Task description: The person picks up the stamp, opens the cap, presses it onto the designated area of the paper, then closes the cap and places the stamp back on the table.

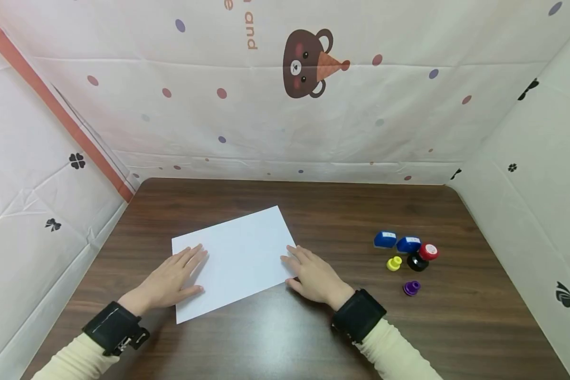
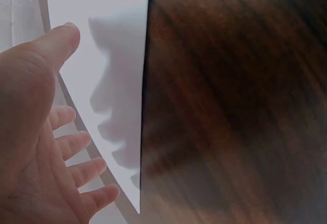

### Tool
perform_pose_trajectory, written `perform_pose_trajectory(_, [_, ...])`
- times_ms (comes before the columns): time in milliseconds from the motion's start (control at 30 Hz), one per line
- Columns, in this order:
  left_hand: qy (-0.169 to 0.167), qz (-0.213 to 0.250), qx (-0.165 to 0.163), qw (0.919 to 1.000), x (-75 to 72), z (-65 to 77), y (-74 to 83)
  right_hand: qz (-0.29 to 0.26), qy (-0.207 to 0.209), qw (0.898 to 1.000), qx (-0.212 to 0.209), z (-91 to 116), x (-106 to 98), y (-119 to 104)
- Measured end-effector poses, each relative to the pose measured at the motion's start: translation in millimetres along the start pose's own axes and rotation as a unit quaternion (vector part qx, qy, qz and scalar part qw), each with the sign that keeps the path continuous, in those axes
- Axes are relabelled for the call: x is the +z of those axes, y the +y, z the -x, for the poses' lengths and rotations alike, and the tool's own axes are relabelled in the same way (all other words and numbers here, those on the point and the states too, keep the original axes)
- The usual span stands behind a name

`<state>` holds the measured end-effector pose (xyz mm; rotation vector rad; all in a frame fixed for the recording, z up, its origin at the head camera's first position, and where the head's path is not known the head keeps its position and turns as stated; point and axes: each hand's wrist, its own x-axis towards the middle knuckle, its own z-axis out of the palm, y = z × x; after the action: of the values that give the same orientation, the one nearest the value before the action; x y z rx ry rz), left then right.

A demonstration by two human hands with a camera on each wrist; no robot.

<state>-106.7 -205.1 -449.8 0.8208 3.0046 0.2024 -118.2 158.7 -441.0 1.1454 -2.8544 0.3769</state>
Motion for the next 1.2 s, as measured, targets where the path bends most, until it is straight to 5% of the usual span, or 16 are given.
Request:
perform_pose_trajectory(267, [-0.027,0.003,-0.003,0.9996,4.4,2.8,-0.8,-0.008,-0.006,1.0,-0.027,-4.4,8.5,-8.5])
perform_pose_trajectory(733, [-0.023,-0.005,0.01,0.9997,4.1,-0.7,4.6,-0.044,-0.049,0.998,0.007,-2.0,10.9,-11.4])
perform_pose_trajectory(1200, [-0.022,-0.007,0.047,0.9986,8.2,-28.3,11.1,-0.037,-0.029,0.999,0.026,9.5,8.1,3.5])
